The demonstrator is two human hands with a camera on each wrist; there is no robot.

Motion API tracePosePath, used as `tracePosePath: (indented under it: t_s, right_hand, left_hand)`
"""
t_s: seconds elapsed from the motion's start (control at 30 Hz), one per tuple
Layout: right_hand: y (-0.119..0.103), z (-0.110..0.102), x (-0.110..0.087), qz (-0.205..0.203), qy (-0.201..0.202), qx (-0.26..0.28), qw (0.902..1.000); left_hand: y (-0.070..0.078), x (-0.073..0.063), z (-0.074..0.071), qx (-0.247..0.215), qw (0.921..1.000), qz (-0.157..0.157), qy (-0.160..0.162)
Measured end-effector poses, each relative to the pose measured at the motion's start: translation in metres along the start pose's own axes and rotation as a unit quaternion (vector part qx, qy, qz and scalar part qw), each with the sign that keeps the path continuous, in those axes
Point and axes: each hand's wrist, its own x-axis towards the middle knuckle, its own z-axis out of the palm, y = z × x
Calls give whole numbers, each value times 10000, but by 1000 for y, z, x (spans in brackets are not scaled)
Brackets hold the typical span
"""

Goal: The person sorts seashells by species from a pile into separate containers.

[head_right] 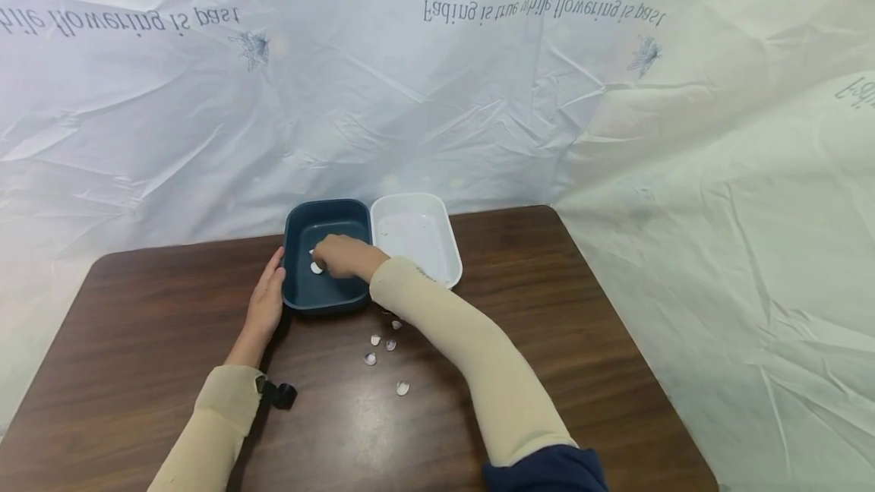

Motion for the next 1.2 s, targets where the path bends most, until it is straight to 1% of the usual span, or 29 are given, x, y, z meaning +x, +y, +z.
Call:
tracePosePath:
  t_s: [0.13,0.27,0.43,0.57,0.7,0.83,1.0,1.1,1.2]
  right_hand:
    - [2,7,9,300,41,14,9995]
    - [6,10,12,498,68,51,9987]
    - [13,16,12,492,36,169,9986]
    - [19,20,12,441,222,157,9987]
    - [24,16,11,288,500,190,9982]
    - [26,9,2,93,716,430,9965]
    - [25,-3,-18,-272,941,911,9910]
    - [21,-9,-31,-548,1007,999,9884]
    - [16,-13,-43,-766,1028,943,9873]
  left_hand:
    - [-1,0,0,30,10000,23,13]
    - [-2,1,1,39,10000,63,30]
    - [-2,1,1,27,10000,79,36]
    - [-3,0,1,31,9998,169,61]
    - [-3,0,1,56,9998,186,85]
    - [-3,-1,1,76,9998,146,63]
    - [-2,0,2,110,9998,122,103]
    - [-1,1,2,107,9998,102,115]
    - [-1,2,2,101,9998,43,151]
